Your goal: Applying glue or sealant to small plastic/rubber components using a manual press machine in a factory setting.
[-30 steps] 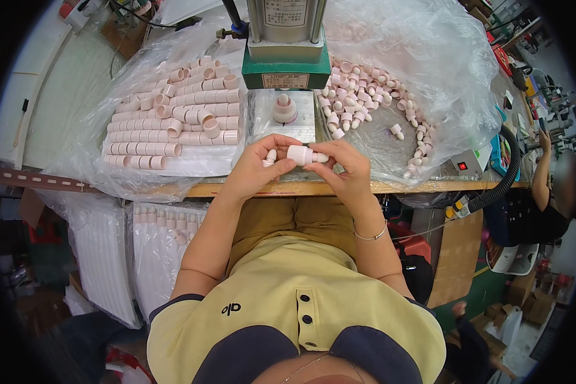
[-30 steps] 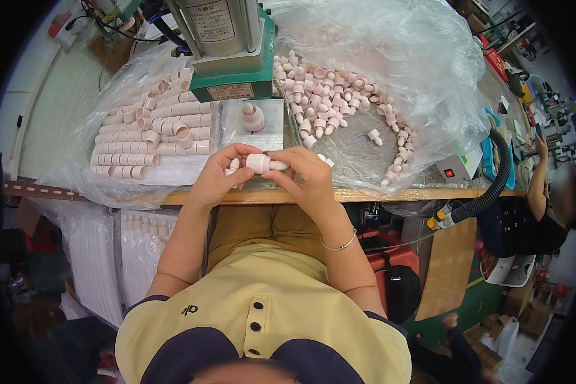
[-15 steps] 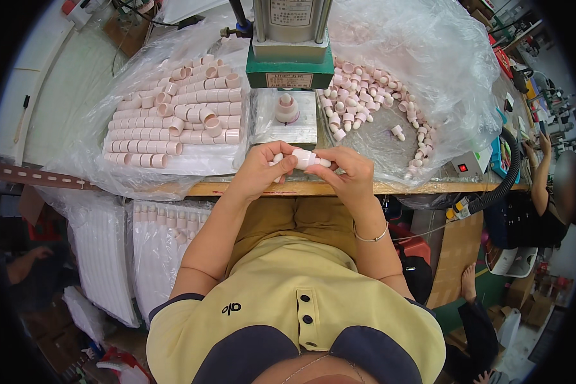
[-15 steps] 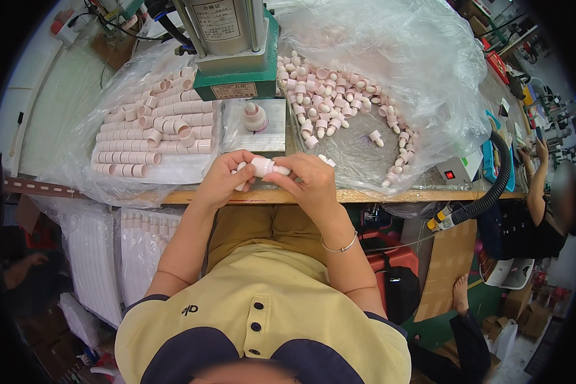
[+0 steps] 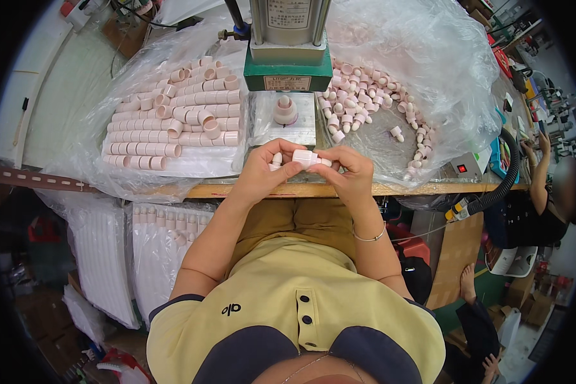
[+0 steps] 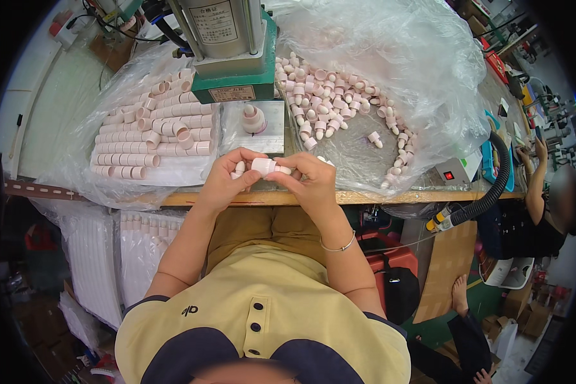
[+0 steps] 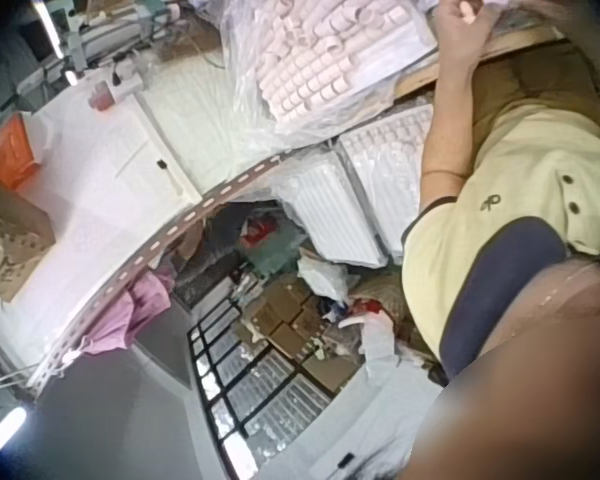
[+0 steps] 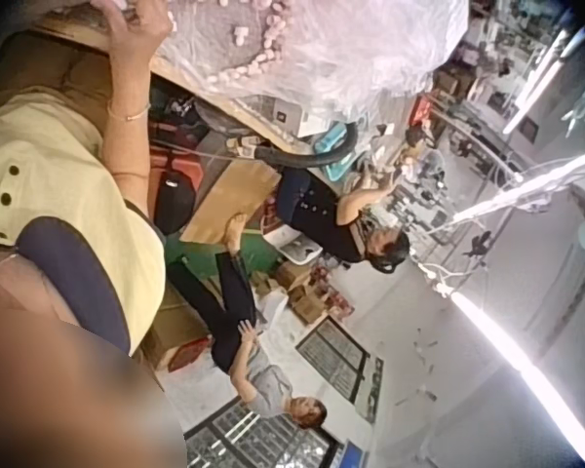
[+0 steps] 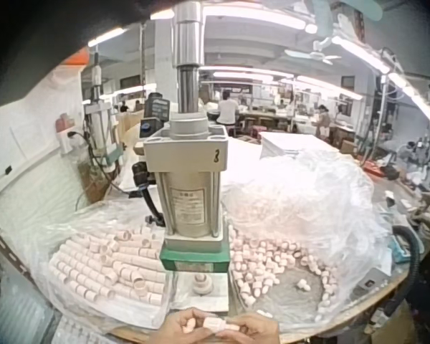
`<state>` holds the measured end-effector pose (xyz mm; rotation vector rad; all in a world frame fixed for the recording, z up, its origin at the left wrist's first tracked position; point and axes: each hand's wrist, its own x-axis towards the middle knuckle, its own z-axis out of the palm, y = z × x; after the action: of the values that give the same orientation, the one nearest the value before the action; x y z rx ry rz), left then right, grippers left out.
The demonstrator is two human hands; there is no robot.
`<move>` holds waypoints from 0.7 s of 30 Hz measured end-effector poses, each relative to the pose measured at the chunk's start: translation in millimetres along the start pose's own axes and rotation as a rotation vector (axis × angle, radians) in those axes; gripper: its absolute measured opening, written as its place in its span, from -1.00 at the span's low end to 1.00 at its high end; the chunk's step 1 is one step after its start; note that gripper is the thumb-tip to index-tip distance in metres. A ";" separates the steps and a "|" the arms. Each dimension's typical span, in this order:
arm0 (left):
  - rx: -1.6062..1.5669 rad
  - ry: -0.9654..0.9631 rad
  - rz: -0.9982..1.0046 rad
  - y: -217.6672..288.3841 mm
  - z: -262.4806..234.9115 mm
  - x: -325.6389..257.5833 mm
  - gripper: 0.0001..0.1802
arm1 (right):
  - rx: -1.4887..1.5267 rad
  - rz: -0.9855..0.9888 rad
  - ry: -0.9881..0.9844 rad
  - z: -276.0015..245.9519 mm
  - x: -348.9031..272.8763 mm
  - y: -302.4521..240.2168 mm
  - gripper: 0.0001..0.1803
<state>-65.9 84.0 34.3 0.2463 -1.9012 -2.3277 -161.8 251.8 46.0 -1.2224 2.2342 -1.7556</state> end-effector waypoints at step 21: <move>0.068 0.612 0.170 11.0 -45.1 72.7 -0.84 | -0.341 -0.010 0.020 45.0 96.9 15.1 -0.70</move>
<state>-127.9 24.0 33.0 0.6829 -1.6134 -1.7973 -214.8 158.5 57.4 -1.2735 2.6215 -1.4333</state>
